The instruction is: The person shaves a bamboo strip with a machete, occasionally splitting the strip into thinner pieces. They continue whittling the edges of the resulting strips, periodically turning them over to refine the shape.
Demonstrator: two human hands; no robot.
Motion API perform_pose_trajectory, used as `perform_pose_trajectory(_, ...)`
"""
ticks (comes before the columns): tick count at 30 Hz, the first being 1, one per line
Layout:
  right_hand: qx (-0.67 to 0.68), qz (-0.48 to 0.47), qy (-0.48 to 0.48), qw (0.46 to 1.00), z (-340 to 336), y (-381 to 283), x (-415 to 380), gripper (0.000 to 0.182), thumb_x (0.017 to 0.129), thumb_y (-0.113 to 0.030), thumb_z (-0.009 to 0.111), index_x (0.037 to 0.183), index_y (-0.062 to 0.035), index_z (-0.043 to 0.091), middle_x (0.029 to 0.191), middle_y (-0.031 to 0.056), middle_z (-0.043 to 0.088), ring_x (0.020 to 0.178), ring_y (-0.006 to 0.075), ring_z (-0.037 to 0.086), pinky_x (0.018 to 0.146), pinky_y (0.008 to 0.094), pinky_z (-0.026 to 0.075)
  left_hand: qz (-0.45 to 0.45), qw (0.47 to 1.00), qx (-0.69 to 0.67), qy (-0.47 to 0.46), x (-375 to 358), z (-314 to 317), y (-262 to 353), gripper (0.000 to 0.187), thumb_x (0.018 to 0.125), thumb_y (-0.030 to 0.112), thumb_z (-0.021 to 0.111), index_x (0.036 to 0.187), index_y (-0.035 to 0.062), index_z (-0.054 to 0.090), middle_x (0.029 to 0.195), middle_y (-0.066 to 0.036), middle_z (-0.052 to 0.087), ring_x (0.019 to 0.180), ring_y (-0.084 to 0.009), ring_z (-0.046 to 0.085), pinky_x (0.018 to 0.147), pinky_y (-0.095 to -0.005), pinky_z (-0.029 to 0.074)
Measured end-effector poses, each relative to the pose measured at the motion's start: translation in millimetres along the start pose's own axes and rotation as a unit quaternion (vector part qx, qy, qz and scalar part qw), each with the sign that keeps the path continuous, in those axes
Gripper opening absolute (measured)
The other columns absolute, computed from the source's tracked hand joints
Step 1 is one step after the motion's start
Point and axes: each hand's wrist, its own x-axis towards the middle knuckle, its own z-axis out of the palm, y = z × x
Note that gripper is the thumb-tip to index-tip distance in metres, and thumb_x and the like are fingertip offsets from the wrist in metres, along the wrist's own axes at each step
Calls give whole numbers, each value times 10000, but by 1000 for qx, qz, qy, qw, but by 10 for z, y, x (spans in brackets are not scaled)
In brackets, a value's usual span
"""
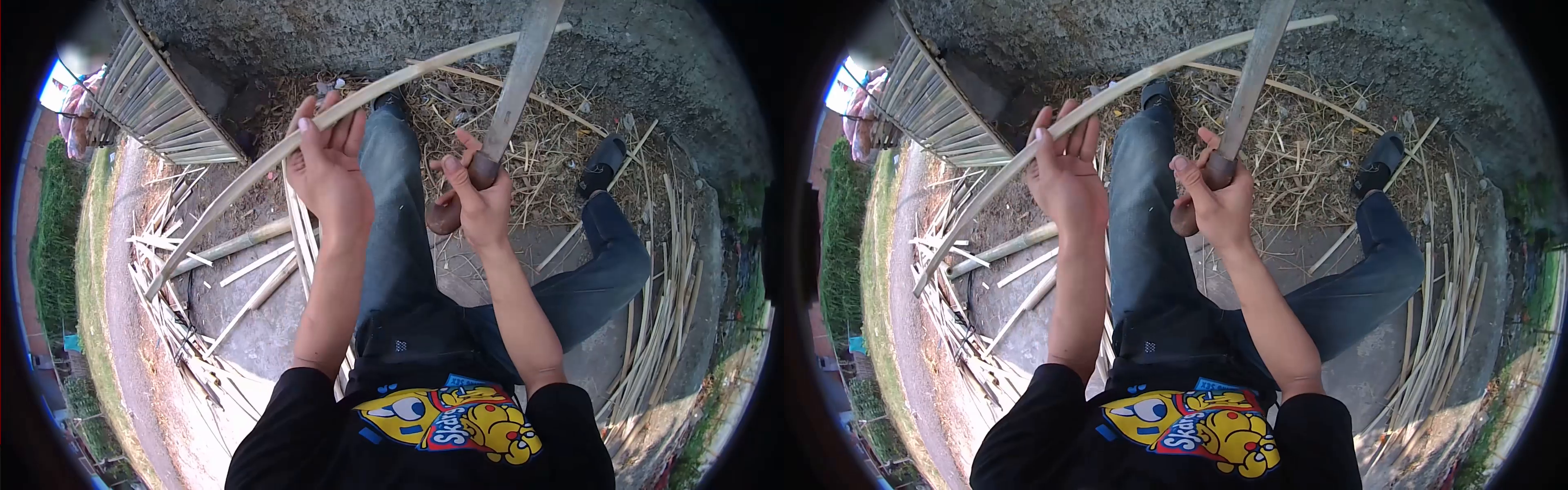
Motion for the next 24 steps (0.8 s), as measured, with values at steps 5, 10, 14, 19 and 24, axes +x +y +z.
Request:
perform_pose_trajectory(5,1,0,70,998,-237,103,433,198,899,-49,719,988,1,550,1176,204,650,945,245,716,527,252,594,-181,981,-71,-3,-722,-170,-735,439,1092,260,382,1376,-74,395,1360,-298,514,1261,-378,564,1097,-455,485)
perform_pose_trajectory(10,-12,-4,146,989,-683,275,711,250,838,115,668,990,22,493,1065,173,649,854,290,731,561,314,599,-507,837,-3,-204,-854,-397,-241,512,1075,314,431,1422,-62,397,1269,-258,625,1205,-328,624,925,-367,543)
perform_pose_trajectory(14,-55,6,177,983,-992,321,891,257,835,111,674,987,25,486,1076,178,646,846,294,729,557,313,600,152,797,496,-310,-709,-911,344,185,935,58,614,1078,-31,690,1126,-205,710,1056,-291,685,921,-388,522)
perform_pose_trajectory(19,-79,-14,169,982,-992,336,1076,247,833,109,664,1005,46,498,1080,183,650,838,289,731,549,311,603,-23,641,714,-280,-331,-1573,356,340,1008,326,555,1036,6,666,958,-195,693,916,-395,649,800,-459,477)
perform_pose_trajectory(24,-271,0,60,961,-862,290,1109,244,877,-93,754,965,36,566,929,149,687,770,209,722,549,296,599,-208,722,565,-340,-341,-1581,82,420,1043,336,518,841,-21,608,630,-115,551,580,-251,545,596,-417,428)
